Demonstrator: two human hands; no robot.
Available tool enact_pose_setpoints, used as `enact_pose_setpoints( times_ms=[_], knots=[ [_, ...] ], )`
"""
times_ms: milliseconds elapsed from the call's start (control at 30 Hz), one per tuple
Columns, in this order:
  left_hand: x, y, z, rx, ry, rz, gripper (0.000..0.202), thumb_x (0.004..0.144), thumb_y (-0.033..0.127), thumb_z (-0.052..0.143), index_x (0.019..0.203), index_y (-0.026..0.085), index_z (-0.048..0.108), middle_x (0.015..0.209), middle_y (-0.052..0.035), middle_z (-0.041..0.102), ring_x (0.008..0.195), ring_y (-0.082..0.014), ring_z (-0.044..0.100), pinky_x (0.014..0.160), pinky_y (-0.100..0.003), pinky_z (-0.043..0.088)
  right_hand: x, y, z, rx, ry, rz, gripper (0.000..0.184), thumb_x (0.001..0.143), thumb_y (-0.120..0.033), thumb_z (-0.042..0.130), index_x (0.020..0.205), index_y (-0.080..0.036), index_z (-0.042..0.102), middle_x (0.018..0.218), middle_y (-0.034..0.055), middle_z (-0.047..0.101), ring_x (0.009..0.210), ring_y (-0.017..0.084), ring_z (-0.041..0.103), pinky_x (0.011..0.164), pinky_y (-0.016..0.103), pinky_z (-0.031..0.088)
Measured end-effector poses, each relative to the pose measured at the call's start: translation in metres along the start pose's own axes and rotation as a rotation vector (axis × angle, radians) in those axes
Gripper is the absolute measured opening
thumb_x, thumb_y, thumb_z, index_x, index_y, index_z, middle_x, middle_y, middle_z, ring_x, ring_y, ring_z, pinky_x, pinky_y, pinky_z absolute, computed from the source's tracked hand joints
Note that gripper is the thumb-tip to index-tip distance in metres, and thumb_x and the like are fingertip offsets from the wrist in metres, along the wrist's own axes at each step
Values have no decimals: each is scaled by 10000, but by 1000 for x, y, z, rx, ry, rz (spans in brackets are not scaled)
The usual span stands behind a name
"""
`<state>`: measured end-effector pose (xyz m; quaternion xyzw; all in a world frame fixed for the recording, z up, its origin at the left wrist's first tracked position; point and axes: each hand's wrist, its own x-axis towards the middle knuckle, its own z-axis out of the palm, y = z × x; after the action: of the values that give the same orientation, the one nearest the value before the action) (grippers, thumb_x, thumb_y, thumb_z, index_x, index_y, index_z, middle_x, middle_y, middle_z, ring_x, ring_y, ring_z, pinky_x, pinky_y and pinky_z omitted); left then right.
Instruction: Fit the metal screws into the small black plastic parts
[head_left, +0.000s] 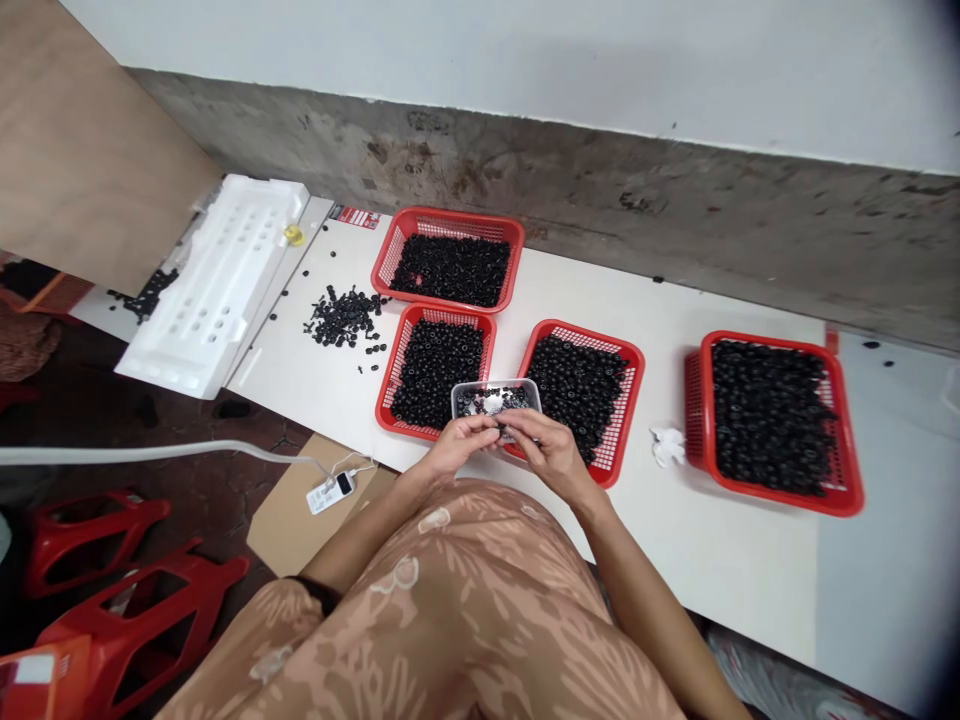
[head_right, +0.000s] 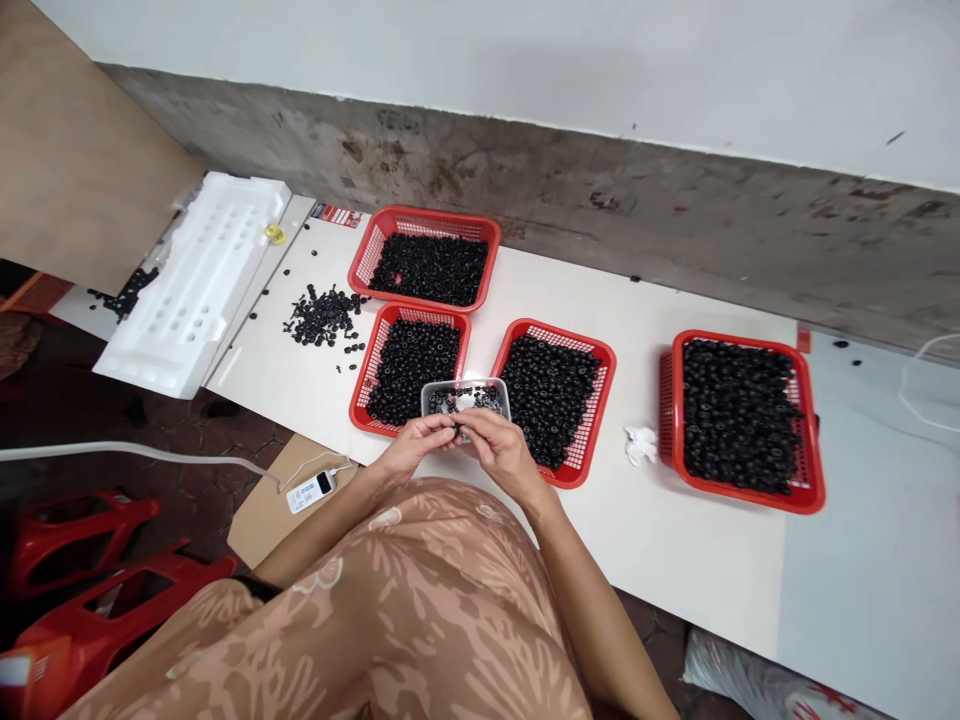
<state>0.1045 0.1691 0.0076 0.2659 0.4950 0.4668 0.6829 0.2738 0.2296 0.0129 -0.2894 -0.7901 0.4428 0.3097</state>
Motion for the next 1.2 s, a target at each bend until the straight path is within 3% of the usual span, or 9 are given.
enact_pose_setpoints(
  times_ms=[133, 300, 400, 600, 700, 900, 1200],
  knots=[
    [1, 1, 0, 45, -1, -18, 402, 705, 459, 722, 911, 115, 697, 731, -40, 625, 680, -128, 537, 712, -257, 393, 1, -2, -2, 46, 49, 45, 235, 941, -240, 477, 1066, -227, 676, 1011, 63, 669, 927, 169, 637, 823, 324, 526],
    [3, 0, -1, 121, -27, 24, 388, 727, 472, 694, 875, 114, 682, 725, -35, 616, 675, -121, 523, 705, -255, 397, 0, -2, -5, -123, -5, -75, 348, 940, -183, 474, 1269, -259, 558, 1044, 50, 673, 933, 170, 628, 864, 349, 488],
    [3, 0, -1, 137, -27, 24, 360, 734, 452, 684, 876, 121, 679, 729, -30, 612, 670, -117, 518, 696, -249, 397, 1, -3, -6, -181, -19, -73, 406, 940, -203, 484, 1341, -266, 491, 1071, 54, 671, 936, 179, 627, 879, 365, 481],
    [2, 5, 0, 117, -22, 21, 320, 712, 421, 704, 830, 125, 676, 700, -16, 600, 664, -110, 521, 684, -241, 395, 3, -5, -6, -74, -4, -20, 224, 936, -266, 504, 1100, -242, 655, 1037, 62, 667, 959, 189, 626, 859, 353, 499],
    [2, 4, -1, 82, -21, -8, 364, 679, 426, 741, 860, 117, 677, 708, -25, 626, 659, -112, 540, 685, -250, 404, 3, -6, -8, -23, -14, 28, 223, 945, -295, 482, 1034, -222, 673, 1009, 74, 664, 934, 192, 629, 845, 356, 507],
    [3, -2, -2, -10, 12, -55, 452, 610, 387, 807, 939, 107, 675, 766, -58, 683, 676, -133, 597, 706, -275, 436, 5, -8, -12, -49, -15, 50, 219, 958, -286, 453, 1004, -209, 653, 978, 71, 664, 912, 184, 625, 829, 340, 494],
    [3, -3, -2, 137, 35, -25, 390, 656, 381, 769, 927, 108, 705, 791, -56, 687, 707, -141, 597, 723, -268, 436, 1, -4, -11, -257, -87, -27, 199, 966, -256, 448, 1055, -221, 622, 1007, 56, 676, 940, 182, 620, 844, 343, 431]
  ],
)
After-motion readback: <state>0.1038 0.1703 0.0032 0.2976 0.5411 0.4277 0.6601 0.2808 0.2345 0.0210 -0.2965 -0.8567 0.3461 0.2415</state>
